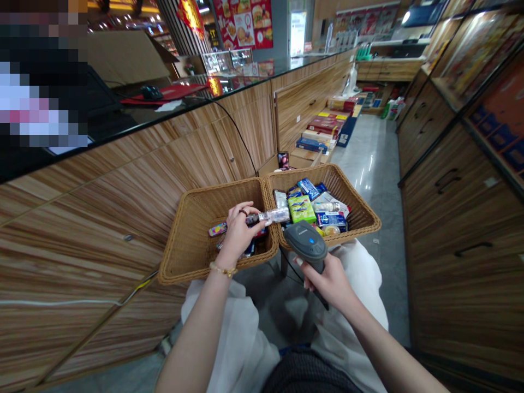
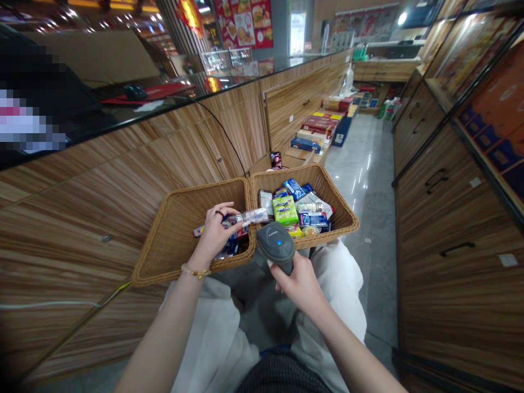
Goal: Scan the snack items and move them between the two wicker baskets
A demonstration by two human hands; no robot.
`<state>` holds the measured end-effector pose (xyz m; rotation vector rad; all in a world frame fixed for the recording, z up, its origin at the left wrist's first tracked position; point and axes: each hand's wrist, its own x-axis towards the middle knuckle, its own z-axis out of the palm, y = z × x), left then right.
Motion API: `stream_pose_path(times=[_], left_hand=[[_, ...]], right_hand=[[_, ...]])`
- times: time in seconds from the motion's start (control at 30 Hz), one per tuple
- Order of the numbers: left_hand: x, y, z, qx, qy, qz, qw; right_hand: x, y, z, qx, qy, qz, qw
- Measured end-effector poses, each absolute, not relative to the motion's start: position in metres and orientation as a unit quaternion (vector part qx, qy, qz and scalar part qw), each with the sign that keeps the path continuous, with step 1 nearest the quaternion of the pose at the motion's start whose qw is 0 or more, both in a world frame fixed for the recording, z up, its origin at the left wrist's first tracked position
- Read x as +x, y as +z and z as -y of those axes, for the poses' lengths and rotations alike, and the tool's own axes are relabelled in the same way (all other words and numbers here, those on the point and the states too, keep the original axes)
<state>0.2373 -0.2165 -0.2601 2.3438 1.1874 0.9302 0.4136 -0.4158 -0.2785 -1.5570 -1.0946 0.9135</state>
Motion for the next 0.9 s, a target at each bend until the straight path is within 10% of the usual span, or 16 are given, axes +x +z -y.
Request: stream_pose_path(times=[0.9], left_hand=[[0.234,-0.255,0.218,0.755,0.450,-0.471,0.079]], right_hand=[[0.415,-0.281,0.420,-0.643,0.372,0.448,0.498]])
